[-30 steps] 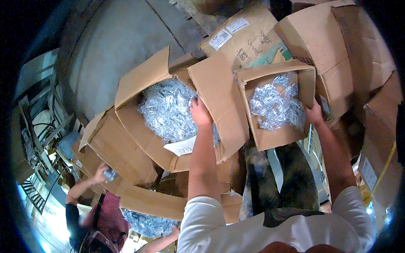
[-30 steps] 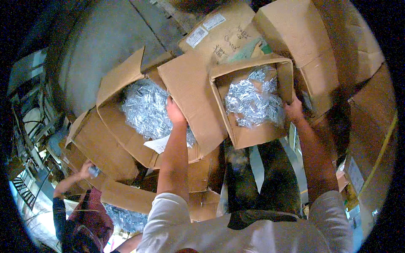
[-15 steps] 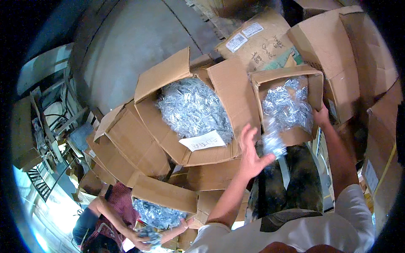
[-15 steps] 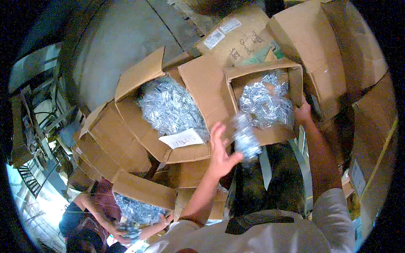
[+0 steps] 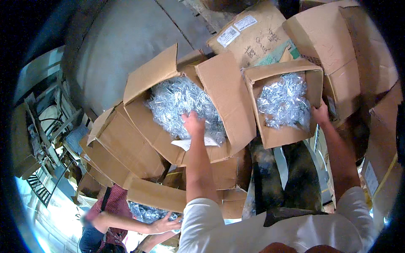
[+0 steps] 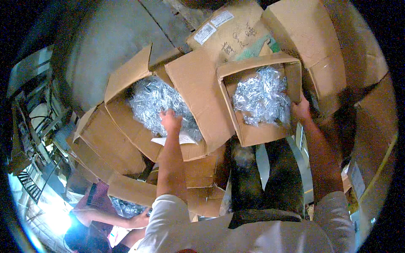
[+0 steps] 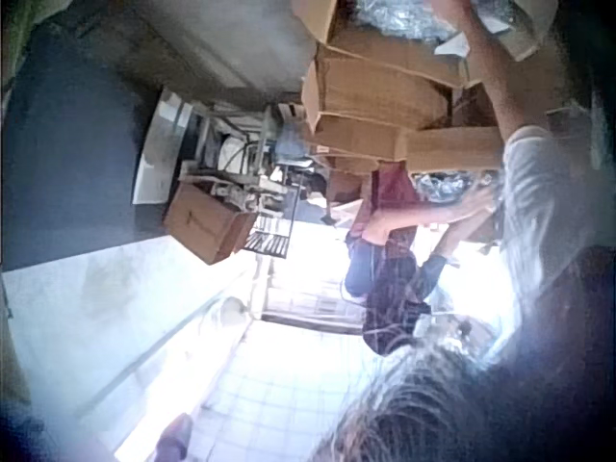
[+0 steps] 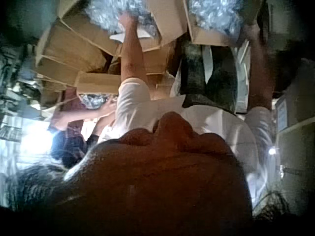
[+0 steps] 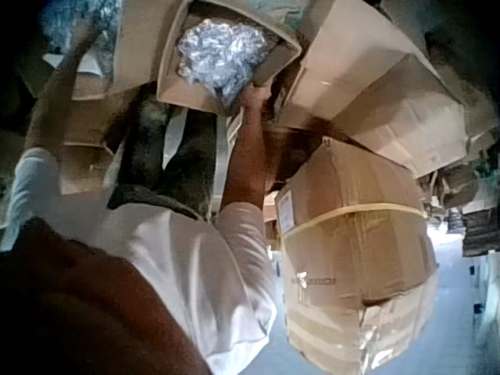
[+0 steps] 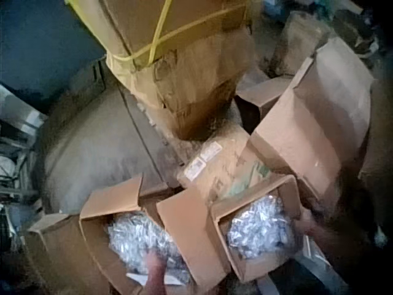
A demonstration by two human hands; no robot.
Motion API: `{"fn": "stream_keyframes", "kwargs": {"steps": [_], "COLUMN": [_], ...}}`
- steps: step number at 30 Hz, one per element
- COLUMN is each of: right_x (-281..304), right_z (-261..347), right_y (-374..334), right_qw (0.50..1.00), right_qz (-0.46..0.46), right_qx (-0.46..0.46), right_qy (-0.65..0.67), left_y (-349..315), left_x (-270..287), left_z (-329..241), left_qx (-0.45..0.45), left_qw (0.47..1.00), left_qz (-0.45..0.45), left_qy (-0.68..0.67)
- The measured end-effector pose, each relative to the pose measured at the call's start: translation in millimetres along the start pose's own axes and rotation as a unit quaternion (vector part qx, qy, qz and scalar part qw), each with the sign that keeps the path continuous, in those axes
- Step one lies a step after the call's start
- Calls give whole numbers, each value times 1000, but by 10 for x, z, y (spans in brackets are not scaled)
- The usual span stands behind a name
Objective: The person sorts silver parts from a larger cardboard box into a smaller one by hand, carries the smaller box to a table, and places it among others.
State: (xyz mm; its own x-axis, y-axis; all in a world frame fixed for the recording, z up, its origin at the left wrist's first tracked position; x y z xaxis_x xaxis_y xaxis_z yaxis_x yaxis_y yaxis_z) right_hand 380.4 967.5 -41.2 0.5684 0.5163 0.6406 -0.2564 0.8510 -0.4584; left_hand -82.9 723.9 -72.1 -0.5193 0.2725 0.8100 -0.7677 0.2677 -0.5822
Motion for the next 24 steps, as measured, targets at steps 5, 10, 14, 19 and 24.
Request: {"fn": "stream_keyframes", "kwargs": {"steps": [5,10,14,19,24], "right_x": [-48,-32,-83,-4,-35], "right_z": [148,-61,54,71,-211], "right_y": [-3,-56,-30,-65,-28], "right_qw": [1000,998,1000,999,1000], "right_qz": [10,-16,-17,-8,2], "right_qx": [-20,-35,-15,-32,-14], "right_qy": [-6,-45,-14,-2,-4], "left_y": [-106,-982,-1849,-1846,-90], "left_x": [196,767,1101,1011,564], "left_z": [340,-115,-568,-1184,-820], "left_qx": [-105,-119,-211,-280,-113], "left_qw": [982,941,877,897,987], "left_qz": [-91,-93,26,187,-57], "left_qy": [-130,-303,-431,-288,-96]}}
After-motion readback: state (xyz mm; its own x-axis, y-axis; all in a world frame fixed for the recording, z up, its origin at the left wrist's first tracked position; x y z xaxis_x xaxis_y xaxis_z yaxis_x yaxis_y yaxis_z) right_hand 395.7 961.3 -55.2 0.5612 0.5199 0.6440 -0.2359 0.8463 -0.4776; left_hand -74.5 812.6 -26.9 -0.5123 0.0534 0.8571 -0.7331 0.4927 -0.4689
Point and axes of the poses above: each hand's wrist, its own y-axis towards the middle knuckle, its own x-axis out of the back of the hand, z = x × y, the point moved 2 cm from there along y, towards the middle knuckle, and after that the axes turned 9 degrees about x, right-handed, at the moved point
